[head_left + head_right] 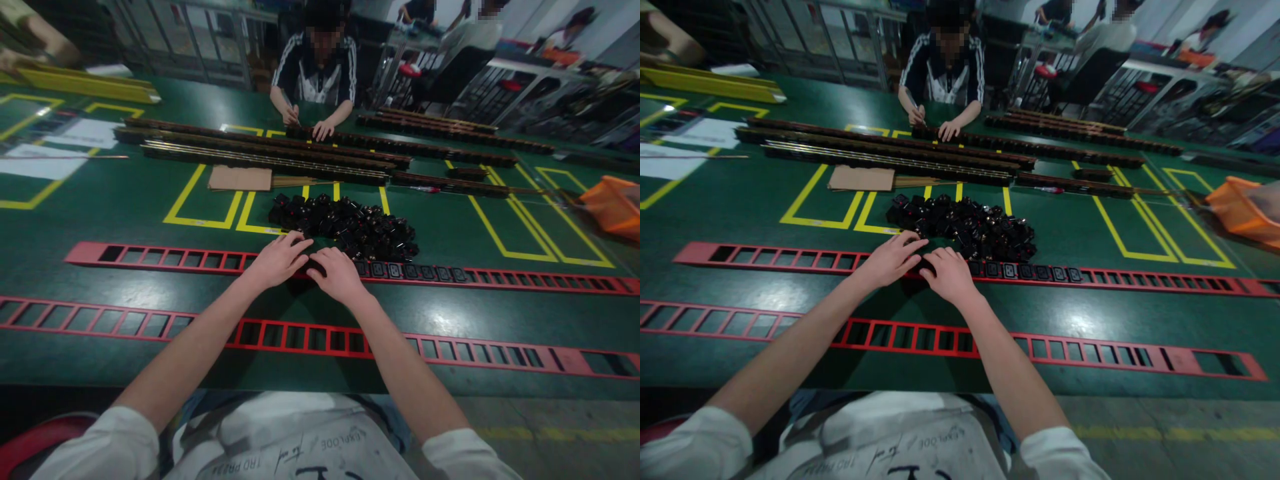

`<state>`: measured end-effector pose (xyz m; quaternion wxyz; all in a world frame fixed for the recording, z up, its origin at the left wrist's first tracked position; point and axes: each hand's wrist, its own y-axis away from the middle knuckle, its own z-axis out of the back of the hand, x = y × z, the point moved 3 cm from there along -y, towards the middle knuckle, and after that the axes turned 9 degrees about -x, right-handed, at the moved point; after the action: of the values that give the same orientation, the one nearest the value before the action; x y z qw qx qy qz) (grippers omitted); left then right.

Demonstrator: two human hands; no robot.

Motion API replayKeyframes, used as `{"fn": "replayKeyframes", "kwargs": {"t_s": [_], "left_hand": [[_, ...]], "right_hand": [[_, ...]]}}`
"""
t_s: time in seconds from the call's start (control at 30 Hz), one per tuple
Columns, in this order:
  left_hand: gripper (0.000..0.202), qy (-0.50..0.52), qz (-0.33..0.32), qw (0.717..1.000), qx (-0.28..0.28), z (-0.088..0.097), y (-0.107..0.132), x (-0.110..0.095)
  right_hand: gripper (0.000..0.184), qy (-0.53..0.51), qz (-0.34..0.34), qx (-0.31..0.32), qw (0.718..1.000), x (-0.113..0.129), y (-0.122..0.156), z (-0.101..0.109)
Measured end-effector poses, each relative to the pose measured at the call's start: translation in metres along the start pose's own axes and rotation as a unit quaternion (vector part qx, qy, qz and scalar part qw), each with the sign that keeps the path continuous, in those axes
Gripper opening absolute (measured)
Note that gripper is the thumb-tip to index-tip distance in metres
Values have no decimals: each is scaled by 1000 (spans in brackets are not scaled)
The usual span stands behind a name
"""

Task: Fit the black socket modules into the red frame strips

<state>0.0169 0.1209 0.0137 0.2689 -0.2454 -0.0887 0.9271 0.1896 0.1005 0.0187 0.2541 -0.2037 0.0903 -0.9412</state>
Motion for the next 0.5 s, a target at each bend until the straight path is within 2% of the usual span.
{"fn": "replayKeyframes", "kwargs": {"t_s": [0.13,0.33,0.4,0.5], "left_hand": [[33,-8,34,998,-49,4,2,11],[16,83,59,989,-105,6,2,25],[16,116,69,983,-127,8,2,26],[29,167,82,971,-148,12,3,23]], "right_hand": [[31,-13,0,-6,1000,-1,1,0],[32,-19,-2,-4,1000,-1,1,1],[32,-18,-2,-5,1000,-1,1,1],[32,-12,2,-6,1000,-1,1,2]]}}
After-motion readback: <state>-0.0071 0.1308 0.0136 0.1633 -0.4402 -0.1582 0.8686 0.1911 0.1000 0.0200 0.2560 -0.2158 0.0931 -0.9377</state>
